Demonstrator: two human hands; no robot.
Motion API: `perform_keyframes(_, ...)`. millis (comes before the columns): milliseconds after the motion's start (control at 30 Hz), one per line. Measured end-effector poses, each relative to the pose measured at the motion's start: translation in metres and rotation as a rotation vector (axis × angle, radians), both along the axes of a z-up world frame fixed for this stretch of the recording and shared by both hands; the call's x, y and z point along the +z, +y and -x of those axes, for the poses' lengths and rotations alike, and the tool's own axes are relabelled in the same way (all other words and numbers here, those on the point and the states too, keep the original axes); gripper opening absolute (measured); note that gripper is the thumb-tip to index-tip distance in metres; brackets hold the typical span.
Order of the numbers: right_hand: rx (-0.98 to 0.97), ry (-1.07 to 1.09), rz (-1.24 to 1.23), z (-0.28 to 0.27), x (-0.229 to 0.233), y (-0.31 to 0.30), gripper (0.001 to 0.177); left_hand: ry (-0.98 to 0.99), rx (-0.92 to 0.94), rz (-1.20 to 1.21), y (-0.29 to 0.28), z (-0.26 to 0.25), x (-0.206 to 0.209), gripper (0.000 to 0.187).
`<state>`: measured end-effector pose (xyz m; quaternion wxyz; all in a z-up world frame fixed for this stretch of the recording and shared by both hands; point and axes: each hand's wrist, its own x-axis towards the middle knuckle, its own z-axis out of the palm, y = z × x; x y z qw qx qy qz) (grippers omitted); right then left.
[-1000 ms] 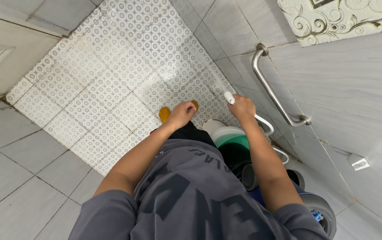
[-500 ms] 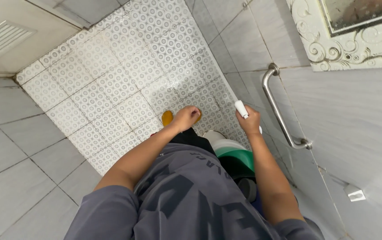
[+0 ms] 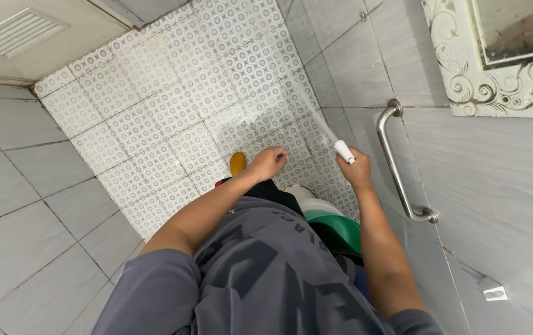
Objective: The recorder uses a handheld brush and a water sprayer to scrub and clean the bathroom floor tiles around a toilet and floor drain.
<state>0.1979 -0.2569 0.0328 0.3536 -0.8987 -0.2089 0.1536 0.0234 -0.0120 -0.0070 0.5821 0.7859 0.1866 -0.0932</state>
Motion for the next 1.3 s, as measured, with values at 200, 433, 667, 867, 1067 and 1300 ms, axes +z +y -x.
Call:
perform_keyframes(200, 0.044, 0.056, -0.057, 0.000, -0.002, 0.011, 0.015, 0.032, 0.023, -0.007, 0.004, 0.004, -0.002, 0.020)
perform_keyframes(433, 0.168, 0.120, -0.042, 0.003, -0.006, 0.025, 0.016, 0.073, 0.063, 0.007, 0.009, 0.012, -0.008, 0.022)
perform_keyframes(667, 0.107, 0.021, 0.062, 0.007, -0.018, 0.032, 0.022, 0.086, 0.084, 0.024, 0.014, 0.019, -0.008, 0.022)
perform_keyframes(867, -0.032, -0.074, 0.468, 0.009, -0.018, 0.033, 0.021, 0.092, 0.042, 0.029, 0.013, 0.016, -0.003, 0.020)
perform_keyframes(1067, -0.074, 0.031, 0.604, 0.013, -0.007, 0.036, 0.025, 0.133, -0.039, 0.011, 0.006, 0.012, -0.007, 0.020)
perform_keyframes(1300, -0.136, 0.339, 0.954, -0.003, 0.001, 0.029, 0.031, 0.079, -0.083, 0.034, -0.003, 0.012, -0.012, 0.018)
